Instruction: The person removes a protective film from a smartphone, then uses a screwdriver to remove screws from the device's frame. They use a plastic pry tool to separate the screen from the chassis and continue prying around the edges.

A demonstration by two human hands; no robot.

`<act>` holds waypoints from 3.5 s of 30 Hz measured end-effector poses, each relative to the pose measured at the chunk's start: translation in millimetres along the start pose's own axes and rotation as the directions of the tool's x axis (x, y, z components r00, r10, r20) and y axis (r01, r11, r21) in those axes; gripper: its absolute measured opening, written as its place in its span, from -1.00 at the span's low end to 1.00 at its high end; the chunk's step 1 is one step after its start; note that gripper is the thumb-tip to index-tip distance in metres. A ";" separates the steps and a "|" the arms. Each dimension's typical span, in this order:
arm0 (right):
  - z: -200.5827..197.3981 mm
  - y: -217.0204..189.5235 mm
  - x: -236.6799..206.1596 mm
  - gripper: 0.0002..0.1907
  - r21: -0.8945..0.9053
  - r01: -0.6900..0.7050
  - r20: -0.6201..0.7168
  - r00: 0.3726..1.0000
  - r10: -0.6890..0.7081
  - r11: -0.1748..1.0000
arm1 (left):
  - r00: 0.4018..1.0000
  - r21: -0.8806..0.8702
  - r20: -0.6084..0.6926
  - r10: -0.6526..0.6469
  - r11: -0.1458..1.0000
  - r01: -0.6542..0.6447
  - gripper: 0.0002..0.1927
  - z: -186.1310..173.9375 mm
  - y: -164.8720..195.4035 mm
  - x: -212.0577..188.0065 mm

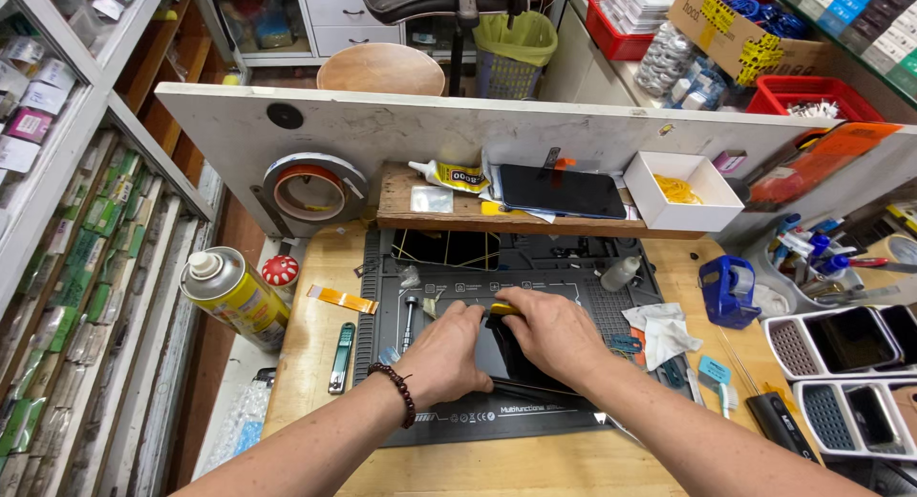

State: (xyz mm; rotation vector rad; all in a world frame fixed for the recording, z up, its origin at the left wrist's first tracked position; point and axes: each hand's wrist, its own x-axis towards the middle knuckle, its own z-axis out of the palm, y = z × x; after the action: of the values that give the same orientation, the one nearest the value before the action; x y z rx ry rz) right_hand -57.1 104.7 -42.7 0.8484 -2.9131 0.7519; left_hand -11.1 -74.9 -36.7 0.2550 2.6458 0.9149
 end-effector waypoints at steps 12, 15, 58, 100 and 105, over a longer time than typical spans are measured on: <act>21.6 8.6 -2.5 -0.83 -0.024 0.028 -0.086 0.996 -0.030 0.999 | 1.000 -0.064 -0.026 0.016 0.998 -0.018 -0.18 4.6 -11.4 -2.2; 25.6 8.0 0.1 -0.83 -0.015 0.054 -0.106 0.993 -0.055 0.998 | 0.997 -0.068 -0.058 0.060 0.996 -0.063 -0.16 6.8 -12.6 -2.2; 20.9 17.7 27.0 -0.73 0.036 -0.203 0.156 0.968 0.195 0.979 | 0.997 -0.054 -0.061 0.043 0.997 -0.046 -0.16 10.9 -15.5 -1.5; 17.1 7.9 -10.9 -0.68 -0.092 -0.002 -0.068 0.998 -0.004 0.996 | 1.000 0.050 -0.012 0.020 0.999 -0.020 -0.10 8.9 -6.3 3.4; 20.3 9.3 -6.5 -0.65 -0.072 -0.100 -0.049 0.994 0.097 0.992 | 1.000 0.057 0.005 -0.002 0.998 0.002 -0.01 10.5 -4.0 2.9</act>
State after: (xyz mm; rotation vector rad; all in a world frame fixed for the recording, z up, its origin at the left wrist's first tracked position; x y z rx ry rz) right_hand -54.0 105.6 -65.7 0.6770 -2.9405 0.6537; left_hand -10.2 -71.3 -47.7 0.2683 2.6703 0.8378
